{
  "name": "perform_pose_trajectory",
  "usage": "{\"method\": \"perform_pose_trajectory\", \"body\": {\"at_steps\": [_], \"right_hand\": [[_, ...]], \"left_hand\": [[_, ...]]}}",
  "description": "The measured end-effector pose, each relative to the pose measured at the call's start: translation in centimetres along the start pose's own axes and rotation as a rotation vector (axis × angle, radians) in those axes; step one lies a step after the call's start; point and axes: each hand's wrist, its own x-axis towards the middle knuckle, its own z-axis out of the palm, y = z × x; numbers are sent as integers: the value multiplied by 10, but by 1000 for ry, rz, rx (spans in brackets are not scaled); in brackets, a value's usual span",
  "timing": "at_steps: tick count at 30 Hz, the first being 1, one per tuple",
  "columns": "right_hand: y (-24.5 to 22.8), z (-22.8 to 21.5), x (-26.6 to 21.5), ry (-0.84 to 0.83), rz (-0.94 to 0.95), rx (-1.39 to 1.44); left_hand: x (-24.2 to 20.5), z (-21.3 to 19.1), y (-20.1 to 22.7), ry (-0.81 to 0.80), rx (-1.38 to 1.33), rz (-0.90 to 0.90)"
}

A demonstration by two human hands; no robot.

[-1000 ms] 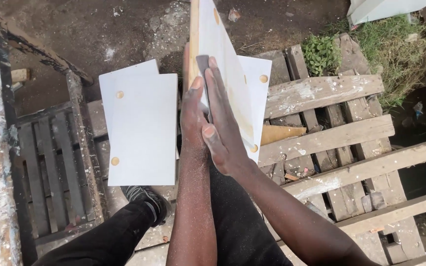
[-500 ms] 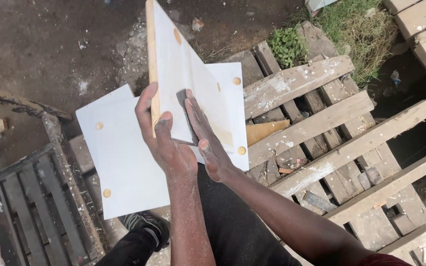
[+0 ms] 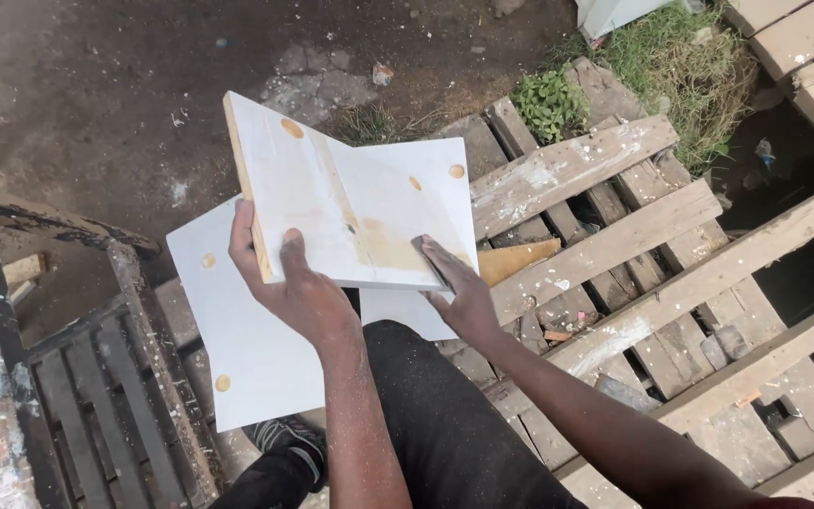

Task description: Hand-sanding the edges and surfaces of wooden panels and strips on a pallet workbench.

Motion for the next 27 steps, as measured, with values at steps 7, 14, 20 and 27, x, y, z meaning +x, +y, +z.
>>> {"method": "perform_pose_trajectory", "body": {"at_steps": [7, 14, 20, 27], "right_hand": [[-19, -64, 46, 106, 109, 227], [-17, -107, 83, -35, -131, 145], [25, -114, 75, 174, -199, 56], [-57, -79, 89, 275, 74, 258]], "left_hand": [[32, 17, 11, -280, 320, 476], [96, 3, 32, -669, 759, 530], [97, 3, 12, -668, 843, 492], [93, 13, 5, -575, 992, 525]]}}
